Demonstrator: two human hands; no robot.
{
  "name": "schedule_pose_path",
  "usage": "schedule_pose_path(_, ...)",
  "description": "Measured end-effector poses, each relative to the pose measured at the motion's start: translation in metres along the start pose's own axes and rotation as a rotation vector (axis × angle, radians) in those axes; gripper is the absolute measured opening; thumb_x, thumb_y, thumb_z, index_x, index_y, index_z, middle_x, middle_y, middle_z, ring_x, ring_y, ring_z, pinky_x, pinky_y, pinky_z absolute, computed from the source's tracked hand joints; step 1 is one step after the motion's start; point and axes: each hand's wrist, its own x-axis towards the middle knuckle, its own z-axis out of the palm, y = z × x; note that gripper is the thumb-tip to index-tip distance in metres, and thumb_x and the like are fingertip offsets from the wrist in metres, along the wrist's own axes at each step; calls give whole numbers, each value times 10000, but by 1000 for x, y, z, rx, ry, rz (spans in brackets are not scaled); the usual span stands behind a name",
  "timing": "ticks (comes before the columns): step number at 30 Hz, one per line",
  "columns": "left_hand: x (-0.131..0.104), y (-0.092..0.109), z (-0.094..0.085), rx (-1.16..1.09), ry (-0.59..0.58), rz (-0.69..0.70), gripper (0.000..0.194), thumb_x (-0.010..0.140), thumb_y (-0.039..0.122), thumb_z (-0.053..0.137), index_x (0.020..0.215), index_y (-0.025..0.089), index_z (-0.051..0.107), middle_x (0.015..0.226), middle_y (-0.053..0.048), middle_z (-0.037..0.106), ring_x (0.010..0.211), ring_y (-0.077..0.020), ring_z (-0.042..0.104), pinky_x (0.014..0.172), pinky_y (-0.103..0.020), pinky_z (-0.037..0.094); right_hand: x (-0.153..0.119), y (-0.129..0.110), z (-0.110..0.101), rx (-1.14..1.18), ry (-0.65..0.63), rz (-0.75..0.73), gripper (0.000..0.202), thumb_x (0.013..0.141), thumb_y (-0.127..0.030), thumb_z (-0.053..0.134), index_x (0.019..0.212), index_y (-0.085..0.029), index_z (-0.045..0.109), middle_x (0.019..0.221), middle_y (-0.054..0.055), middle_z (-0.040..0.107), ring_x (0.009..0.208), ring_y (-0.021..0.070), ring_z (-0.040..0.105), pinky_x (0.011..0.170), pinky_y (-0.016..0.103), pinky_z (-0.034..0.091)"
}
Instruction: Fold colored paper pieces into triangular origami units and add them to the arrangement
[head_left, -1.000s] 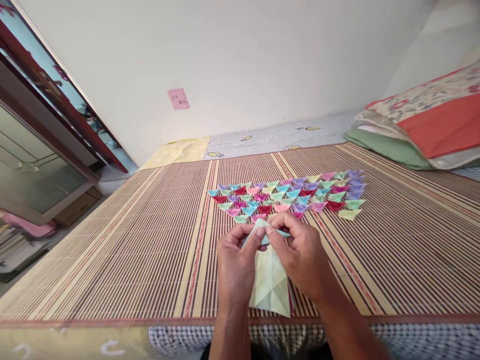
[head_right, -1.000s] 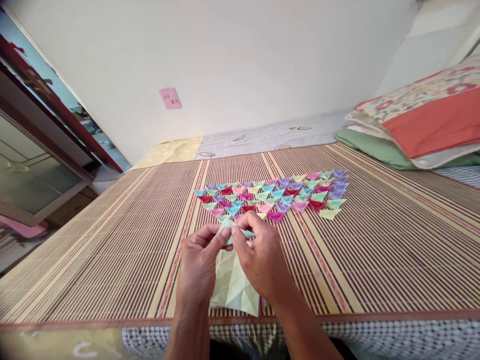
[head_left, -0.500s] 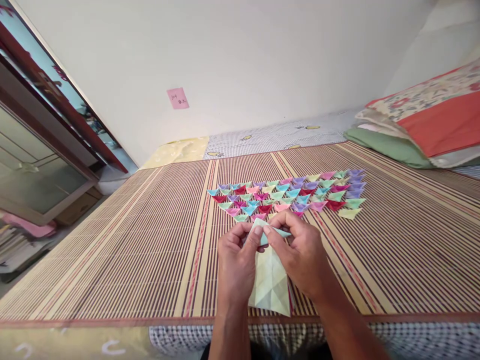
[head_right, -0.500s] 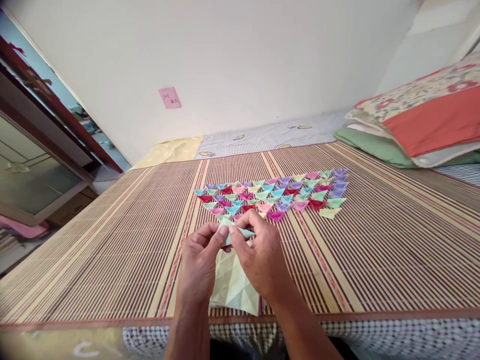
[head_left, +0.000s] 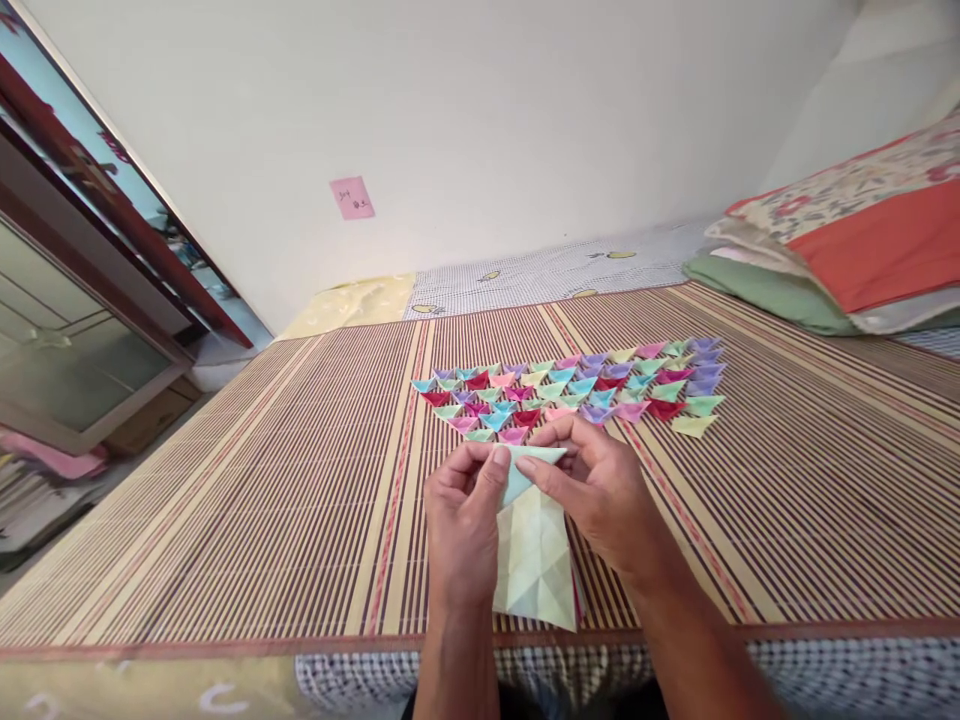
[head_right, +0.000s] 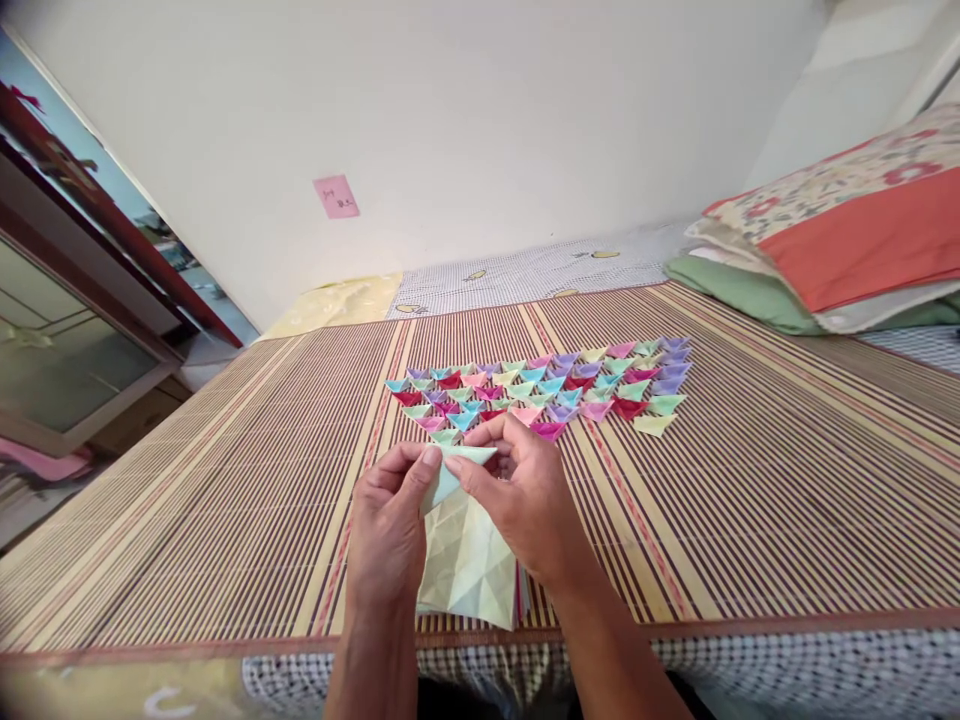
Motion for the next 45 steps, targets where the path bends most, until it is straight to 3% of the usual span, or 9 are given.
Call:
schedule_pose_path(5,1,-4,-2,-20,-4,-4,197,852,346,806,795,174,728,687,6,672,571,-96,566,578,-212,472,-1,2,4,148,9,86,232,741,-319,847,729,-192,654,565,-65,524,510,96,481,483,206,410)
schedule_pose_path(9,2,-4,-8,83,-12,-1,238,840,366,819,768,162,721,657,18,626,592,-86,530,574,-194,438,-1,4,2,154,79,43,224,742,-310,860,721,-182,678,604,-42,579,540,101,510,504,212,428)
schedule_pose_path(19,-2,2,4,243,-83,75,255,850,360,790,715,164,697,627,14,589,589,-97,491,557,-207,399,3,11,-6,88,257,-74,387,898,-396,727,608,-195,569,521,-59,430,496,95,388,466,228,323)
schedule_pose_path(23,0,-1,0,203,-51,54,253,850,359,791,714,166,700,616,19,579,582,-95,483,558,-208,388,8,10,-11,100,312,-80,369,928,-422,685,647,-200,595,580,-44,488,544,108,435,529,237,376)
schedule_pose_path(26,4,-6,-6,127,35,61,246,848,352,794,713,170,701,619,27,569,588,-91,477,575,-208,395,9,8,-11,20,103,-63,384,948,-501,640,712,-198,640,655,-10,573,622,137,512,604,263,428)
schedule_pose_path(29,7,-8,-9,101,98,91,224,832,327,809,710,169,708,631,31,567,605,-90,483,591,-203,409,6,8,-4,-38,-157,-1,383,915,-487,675,682,-190,611,639,-18,535,609,137,484,567,265,386)
schedule_pose_path(34,8,-9,-11,78,179,100,229,796,322,831,687,164,705,609,37,560,583,-85,472,572,-198,403,3,12,5,-112,-232,23,313,883,-354,666,638,-187,567,607,-38,479,586,121,414,544,259,326)
schedule_pose_path(41,10,-10,-10,-13,234,61,299,734,371,874,663,152,683,567,42,534,536,-78,455,526,-195,375,-1,10,1,-139,-321,52,216,824,-254,668,639,-194,573,609,-43,491,591,122,432,549,255,336)
schedule_pose_path(45,14,-8,-15,-77,259,53,346,676,391,912,637,147,670,526,55,491,510,-66,412,506,-181,344,0,9,-10,-183,-446,96,151,805,-204,681,660,-185,643,631,-21,581,610,131,497,557,248,390)
